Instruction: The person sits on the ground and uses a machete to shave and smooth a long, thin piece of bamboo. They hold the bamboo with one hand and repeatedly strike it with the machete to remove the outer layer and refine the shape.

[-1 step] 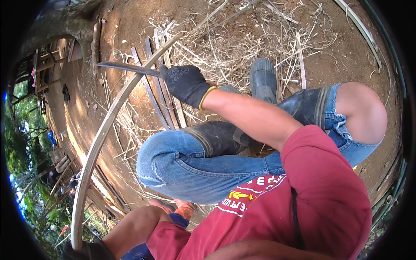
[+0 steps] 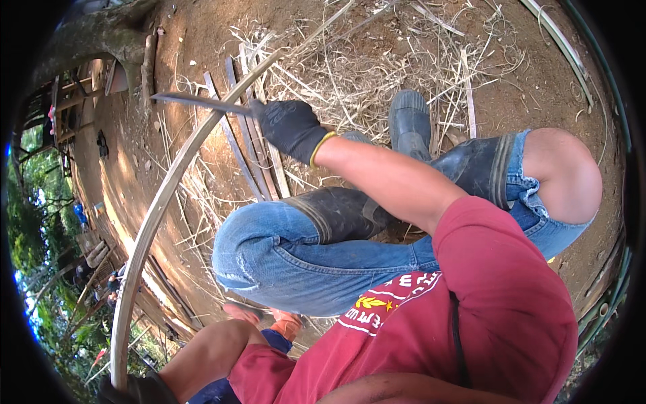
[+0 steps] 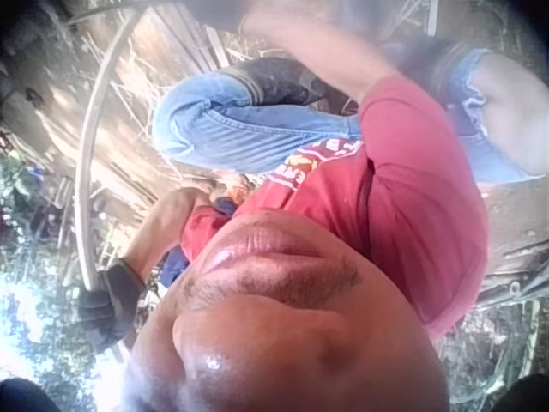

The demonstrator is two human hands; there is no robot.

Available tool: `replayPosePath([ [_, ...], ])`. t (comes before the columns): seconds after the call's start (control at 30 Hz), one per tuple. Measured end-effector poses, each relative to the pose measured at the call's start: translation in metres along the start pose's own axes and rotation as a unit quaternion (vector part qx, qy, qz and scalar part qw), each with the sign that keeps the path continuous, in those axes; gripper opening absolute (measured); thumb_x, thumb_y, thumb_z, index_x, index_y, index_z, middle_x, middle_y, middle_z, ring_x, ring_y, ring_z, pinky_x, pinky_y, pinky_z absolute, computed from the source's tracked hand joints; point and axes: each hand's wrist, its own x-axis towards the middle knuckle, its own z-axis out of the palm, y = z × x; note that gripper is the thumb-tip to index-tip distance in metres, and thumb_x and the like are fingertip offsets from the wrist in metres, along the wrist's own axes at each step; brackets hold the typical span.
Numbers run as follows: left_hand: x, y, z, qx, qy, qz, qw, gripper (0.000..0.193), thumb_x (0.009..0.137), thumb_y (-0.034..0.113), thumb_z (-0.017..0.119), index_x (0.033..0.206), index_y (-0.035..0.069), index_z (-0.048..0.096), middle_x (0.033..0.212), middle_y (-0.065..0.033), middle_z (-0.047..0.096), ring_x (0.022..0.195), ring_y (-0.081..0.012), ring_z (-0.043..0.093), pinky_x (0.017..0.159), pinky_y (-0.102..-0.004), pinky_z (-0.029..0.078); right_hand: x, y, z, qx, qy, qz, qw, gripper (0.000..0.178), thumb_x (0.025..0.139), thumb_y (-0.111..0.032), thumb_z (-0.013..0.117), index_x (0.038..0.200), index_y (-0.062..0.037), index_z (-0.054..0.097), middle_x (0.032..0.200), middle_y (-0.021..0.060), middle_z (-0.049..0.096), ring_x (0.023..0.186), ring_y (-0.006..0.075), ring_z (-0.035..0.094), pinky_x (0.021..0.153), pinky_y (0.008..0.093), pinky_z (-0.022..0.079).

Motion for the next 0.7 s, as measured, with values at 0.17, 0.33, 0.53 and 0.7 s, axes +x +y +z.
replayPosePath([
  [0.17, -0.001, 0.006, -0.012, 0.058, -0.037, 0.000, 0.998, 0.040, 0.106, 0.035, 0.037, 0.070, 0.019, 0.041, 0.056, 0.0070, 0.032, 0.043, -0.0060, 0.030, 0.040, -0.0215, 0.028, 0.036, 0.078, 0.024, -0.018, 0.104, 0.069, 0.992, 0.027, 0.095, -0.019, 0.043, 0.095, -0.0084, 0.068, 0.083, 0.0139, 0.071, 0.077, 0.0338, 0.070, 0.069, 0.0474, 0.055],
  [0.33, 0.004, 0.016, -0.028, 0.131, -0.048, 0.002, 0.990, 0.037, 0.106, 0.035, 0.038, 0.073, 0.018, 0.041, 0.058, 0.0056, 0.032, 0.045, -0.0062, 0.030, 0.042, -0.0221, 0.026, 0.030, 0.055, 0.040, 0.047, 0.074, 0.099, 0.991, 0.028, 0.098, -0.024, 0.043, 0.095, -0.0095, 0.068, 0.085, 0.0144, 0.071, 0.074, 0.0269, 0.072, 0.066, 0.0446, 0.057],
  [0.53, -0.001, 0.004, -0.009, 0.055, -0.043, -0.005, 0.998, 0.038, 0.106, 0.034, 0.038, 0.072, 0.018, 0.041, 0.058, 0.0062, 0.032, 0.044, -0.0059, 0.030, 0.041, -0.0216, 0.027, 0.029, 0.066, 0.029, -0.024, 0.038, 0.101, 0.994, 0.029, 0.096, -0.018, 0.042, 0.105, -0.0085, 0.067, 0.093, 0.0156, 0.073, 0.083, 0.0307, 0.073, 0.072, 0.0459, 0.057],
  [0.7, 0.007, -0.006, 0.008, 0.020, -0.062, -0.003, 0.998, 0.038, 0.105, 0.034, 0.039, 0.071, 0.018, 0.042, 0.057, 0.0068, 0.033, 0.043, -0.0056, 0.030, 0.041, -0.0212, 0.027, 0.058, 0.113, 0.036, -0.033, -0.014, 0.170, 0.985, 0.034, 0.097, -0.022, 0.043, 0.120, -0.0045, 0.062, 0.104, 0.0179, 0.072, 0.090, 0.0334, 0.072, 0.079, 0.0476, 0.057],
])
